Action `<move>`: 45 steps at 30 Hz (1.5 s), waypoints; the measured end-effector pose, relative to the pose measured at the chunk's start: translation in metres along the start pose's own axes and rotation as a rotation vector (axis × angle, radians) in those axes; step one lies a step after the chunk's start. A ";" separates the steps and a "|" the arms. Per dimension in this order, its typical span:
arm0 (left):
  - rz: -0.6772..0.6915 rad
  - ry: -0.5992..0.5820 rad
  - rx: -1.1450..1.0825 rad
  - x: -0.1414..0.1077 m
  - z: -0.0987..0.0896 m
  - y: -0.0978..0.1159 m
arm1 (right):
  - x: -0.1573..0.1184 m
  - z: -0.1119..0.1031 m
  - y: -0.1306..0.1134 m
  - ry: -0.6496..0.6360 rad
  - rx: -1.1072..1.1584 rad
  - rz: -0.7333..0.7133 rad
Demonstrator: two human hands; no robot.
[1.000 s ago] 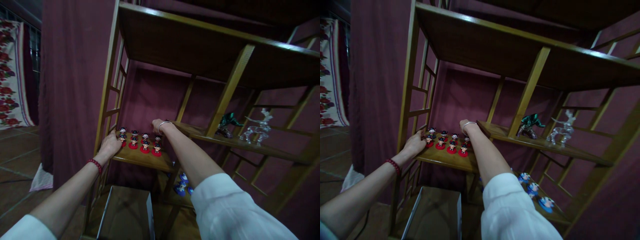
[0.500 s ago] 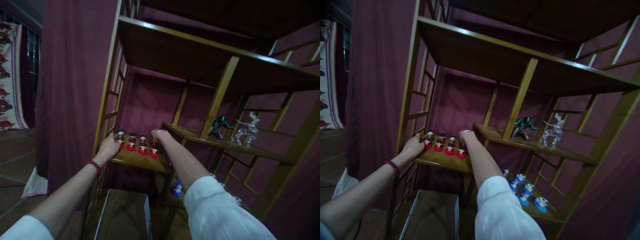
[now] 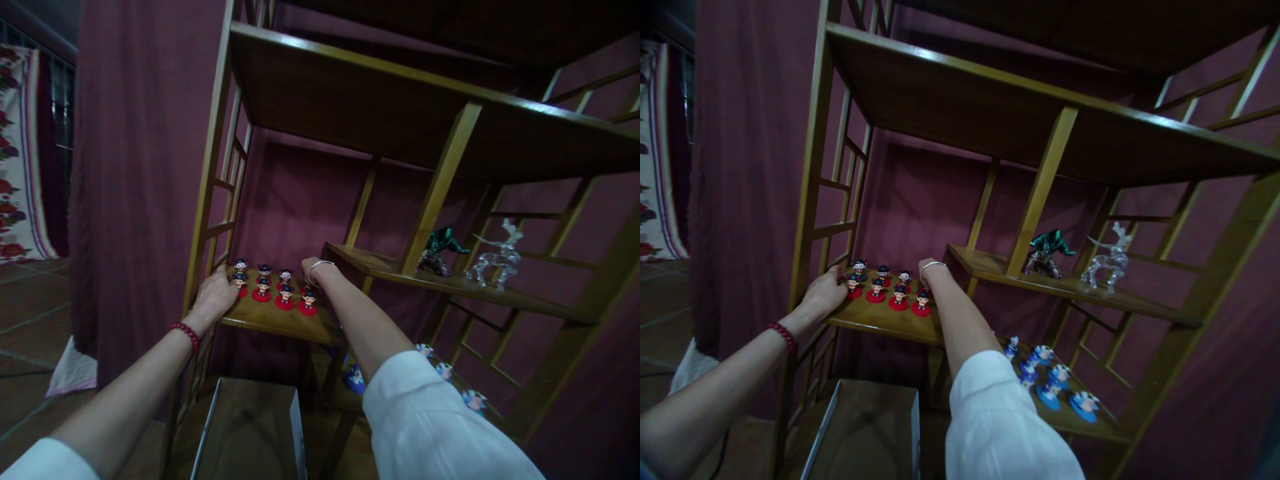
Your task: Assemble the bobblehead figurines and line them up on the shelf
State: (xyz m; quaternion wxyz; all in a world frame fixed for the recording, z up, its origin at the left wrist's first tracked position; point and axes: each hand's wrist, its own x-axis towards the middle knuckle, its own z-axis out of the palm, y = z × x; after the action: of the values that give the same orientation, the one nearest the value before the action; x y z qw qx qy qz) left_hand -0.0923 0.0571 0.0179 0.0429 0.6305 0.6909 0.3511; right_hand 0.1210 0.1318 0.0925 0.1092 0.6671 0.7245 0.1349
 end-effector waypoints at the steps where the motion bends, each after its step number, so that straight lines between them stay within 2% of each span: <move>1: 0.000 0.002 -0.001 0.000 0.000 0.000 | 0.000 -0.001 0.000 -0.005 -0.008 -0.007; 7: 0.001 0.002 0.005 0.002 0.002 -0.001 | 0.001 -0.002 -0.003 -0.002 -0.024 -0.043; 14: 0.007 0.009 0.007 0.002 0.003 -0.002 | 0.001 -0.005 -0.004 -0.072 -0.058 -0.033; 23: 0.002 0.003 0.001 0.001 0.002 -0.001 | 0.000 -0.004 -0.005 -0.063 -0.027 0.015; 45: 0.016 0.012 -0.001 0.000 0.001 -0.001 | -0.005 -0.007 0.000 -0.089 -0.021 -0.030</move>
State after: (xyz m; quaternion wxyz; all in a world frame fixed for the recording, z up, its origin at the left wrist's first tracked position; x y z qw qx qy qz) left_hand -0.0921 0.0578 0.0164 0.0363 0.6338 0.6859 0.3557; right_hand 0.1185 0.1269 0.0991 0.1504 0.6605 0.7272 0.1108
